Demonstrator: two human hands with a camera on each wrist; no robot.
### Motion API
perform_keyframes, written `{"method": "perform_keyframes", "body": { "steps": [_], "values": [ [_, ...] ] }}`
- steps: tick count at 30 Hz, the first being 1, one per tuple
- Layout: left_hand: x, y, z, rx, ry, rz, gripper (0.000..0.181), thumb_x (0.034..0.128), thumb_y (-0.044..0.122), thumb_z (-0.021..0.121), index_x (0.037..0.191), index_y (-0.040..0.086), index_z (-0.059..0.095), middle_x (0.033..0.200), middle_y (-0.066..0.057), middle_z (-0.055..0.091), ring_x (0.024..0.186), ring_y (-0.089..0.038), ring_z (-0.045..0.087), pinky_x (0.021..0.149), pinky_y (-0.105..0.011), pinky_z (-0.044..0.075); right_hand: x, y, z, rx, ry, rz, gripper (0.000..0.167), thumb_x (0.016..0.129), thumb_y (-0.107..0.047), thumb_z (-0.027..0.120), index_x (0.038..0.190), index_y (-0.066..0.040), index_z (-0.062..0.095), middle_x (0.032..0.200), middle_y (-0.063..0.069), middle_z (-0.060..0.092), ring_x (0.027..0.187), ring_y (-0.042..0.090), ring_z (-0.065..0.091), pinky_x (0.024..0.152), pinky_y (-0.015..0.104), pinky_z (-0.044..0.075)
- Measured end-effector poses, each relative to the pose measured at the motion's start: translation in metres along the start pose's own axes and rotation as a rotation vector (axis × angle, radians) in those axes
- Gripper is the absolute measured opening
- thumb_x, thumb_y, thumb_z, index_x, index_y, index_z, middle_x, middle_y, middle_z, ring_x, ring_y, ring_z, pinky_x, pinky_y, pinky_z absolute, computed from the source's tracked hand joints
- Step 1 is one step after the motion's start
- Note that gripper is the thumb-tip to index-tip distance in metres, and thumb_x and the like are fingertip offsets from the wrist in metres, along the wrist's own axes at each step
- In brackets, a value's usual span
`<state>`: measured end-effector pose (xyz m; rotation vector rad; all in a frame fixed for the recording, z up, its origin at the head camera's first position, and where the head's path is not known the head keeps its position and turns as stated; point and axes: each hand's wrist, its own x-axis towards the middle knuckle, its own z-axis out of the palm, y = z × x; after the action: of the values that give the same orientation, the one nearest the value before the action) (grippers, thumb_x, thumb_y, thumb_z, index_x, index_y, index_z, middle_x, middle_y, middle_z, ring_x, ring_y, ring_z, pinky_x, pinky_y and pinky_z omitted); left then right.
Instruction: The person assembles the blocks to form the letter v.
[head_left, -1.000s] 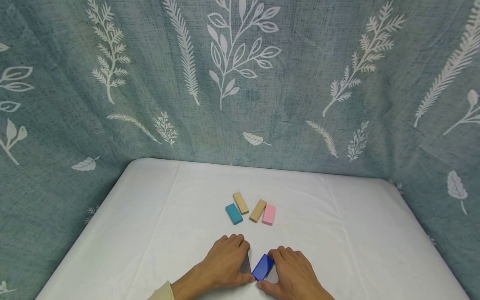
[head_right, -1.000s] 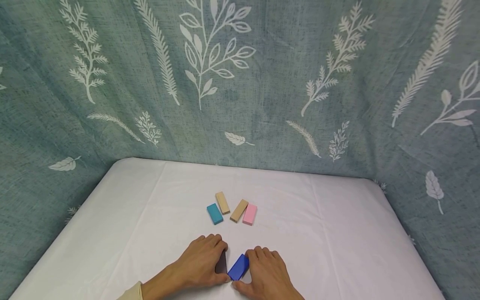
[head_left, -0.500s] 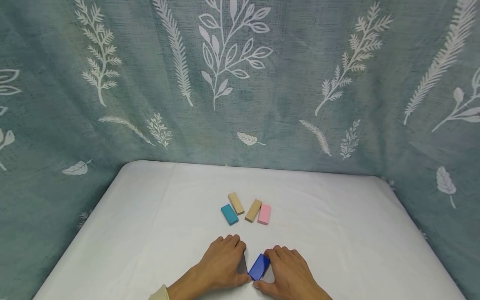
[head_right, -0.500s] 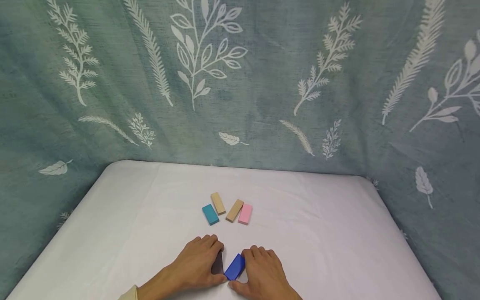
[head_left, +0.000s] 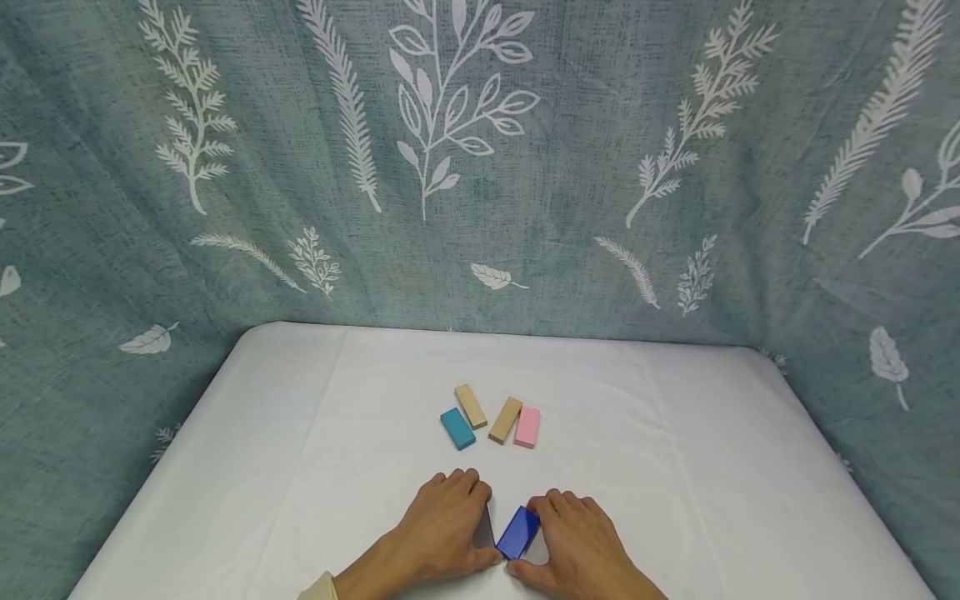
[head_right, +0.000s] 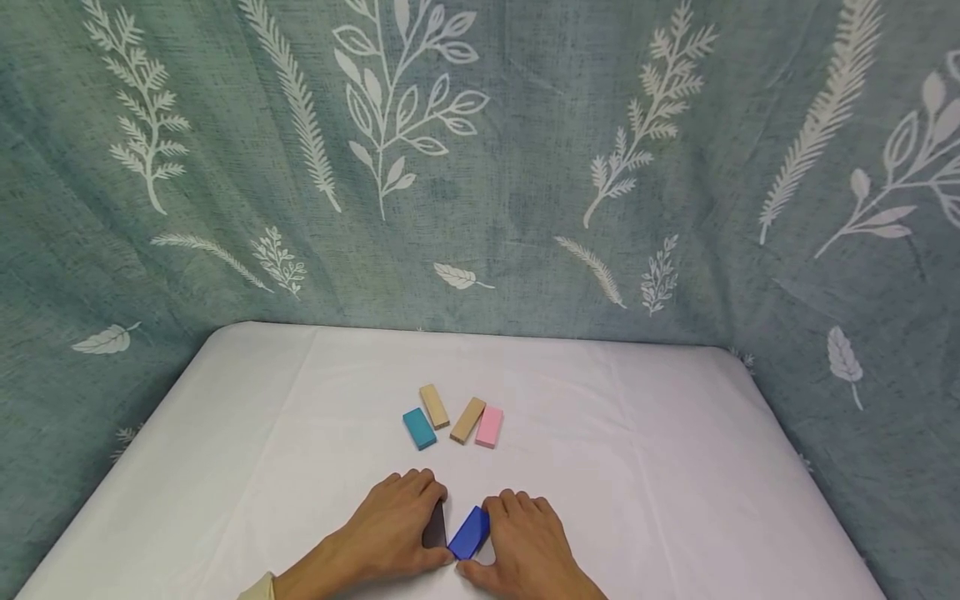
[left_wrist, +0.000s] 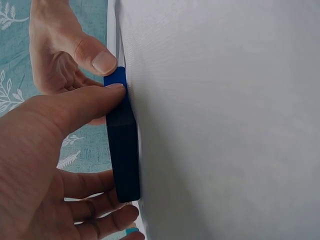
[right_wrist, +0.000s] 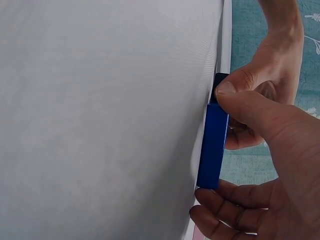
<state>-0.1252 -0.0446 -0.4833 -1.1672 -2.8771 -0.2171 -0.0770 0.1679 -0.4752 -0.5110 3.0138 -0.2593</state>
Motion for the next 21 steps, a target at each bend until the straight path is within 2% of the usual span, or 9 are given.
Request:
{"method": "perform_keyframes", "body": {
  "steps": [21],
  "values": [
    [-0.0002,0.0016,-0.0009,0.009,-0.001,-0.009,0.066,0.0749,0.065,0.078,0.112,0.012,0.067,0.096,0.004,0.055,0.084,-0.010,0.048,0.071,-0.026,0.043,0.0012,-0.0002,-0.0010,0.025,-0.031,0.024,0.080,0.074,-0.068,0.077,0.119,-0.004,0.064,0.112,0.010,0.063,0.106,0.031,0.060,0.095,0.057,0.046]
  ]
}}
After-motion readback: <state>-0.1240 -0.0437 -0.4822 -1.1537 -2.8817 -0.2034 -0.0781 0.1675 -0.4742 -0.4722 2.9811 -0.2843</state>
